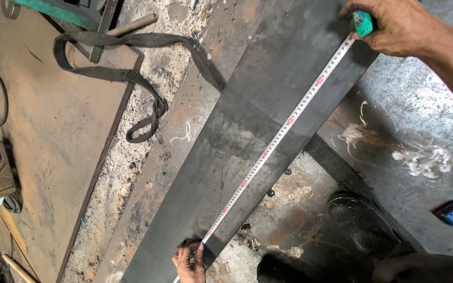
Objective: The recorder uses a tape measure and a green marker to measure and mark specific points on a long black rubber or plastic strip on a workshop floor.
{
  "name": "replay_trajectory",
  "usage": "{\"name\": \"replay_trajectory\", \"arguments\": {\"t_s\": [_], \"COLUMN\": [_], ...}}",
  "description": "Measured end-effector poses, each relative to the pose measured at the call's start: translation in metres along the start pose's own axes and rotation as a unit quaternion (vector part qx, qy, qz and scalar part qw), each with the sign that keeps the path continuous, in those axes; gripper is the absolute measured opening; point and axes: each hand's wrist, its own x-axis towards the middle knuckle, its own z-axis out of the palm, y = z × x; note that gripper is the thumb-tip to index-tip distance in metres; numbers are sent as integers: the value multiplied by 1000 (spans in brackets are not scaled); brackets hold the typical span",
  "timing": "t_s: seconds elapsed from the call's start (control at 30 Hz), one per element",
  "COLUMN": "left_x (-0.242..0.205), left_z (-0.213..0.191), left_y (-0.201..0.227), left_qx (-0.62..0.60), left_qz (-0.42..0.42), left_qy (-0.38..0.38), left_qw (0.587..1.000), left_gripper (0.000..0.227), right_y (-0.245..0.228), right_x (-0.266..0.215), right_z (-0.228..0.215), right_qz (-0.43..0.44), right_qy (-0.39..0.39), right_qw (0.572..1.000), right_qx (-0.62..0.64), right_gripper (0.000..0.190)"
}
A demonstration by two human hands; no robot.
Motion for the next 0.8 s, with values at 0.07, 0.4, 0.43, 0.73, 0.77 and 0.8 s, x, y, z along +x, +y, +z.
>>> {"name": "replay_trajectory", "arguments": {"t_s": [0.07, 0.4, 0.43, 0.73, 0.77, 0.8], "left_x": [0, -2, -2, -3, -2, -2], "left_z": [0, -1, 0, 1, 1, 1], "left_y": [1, 7, 5, 5, 6, 7], "left_qx": [1, -13, -9, -15, -15, -16], "left_qz": [2, -12, -10, -9, -9, -7], "left_qy": [0, 10, 10, 17, 17, 17], "left_qw": [1000, 1000, 1000, 1000, 1000, 1000], "left_gripper": [15, 15, 15, 15, 15, 15], "right_y": [-3, -8, -12, -14, -9, -5], "right_x": [1, -1, -1, -5, -6, -7], "right_z": [-3, -9, -11, -11, -8, -5], "right_qz": [-8, -20, 19, -13, -12, -28], "right_qy": [2, -13, -35, -3, -3, 11], "right_qw": [1000, 1000, 999, 1000, 1000, 999], "right_qx": [2, -5, -21, -23, -23, -31], "right_gripper": [47, 50, 49, 56, 56, 56]}}
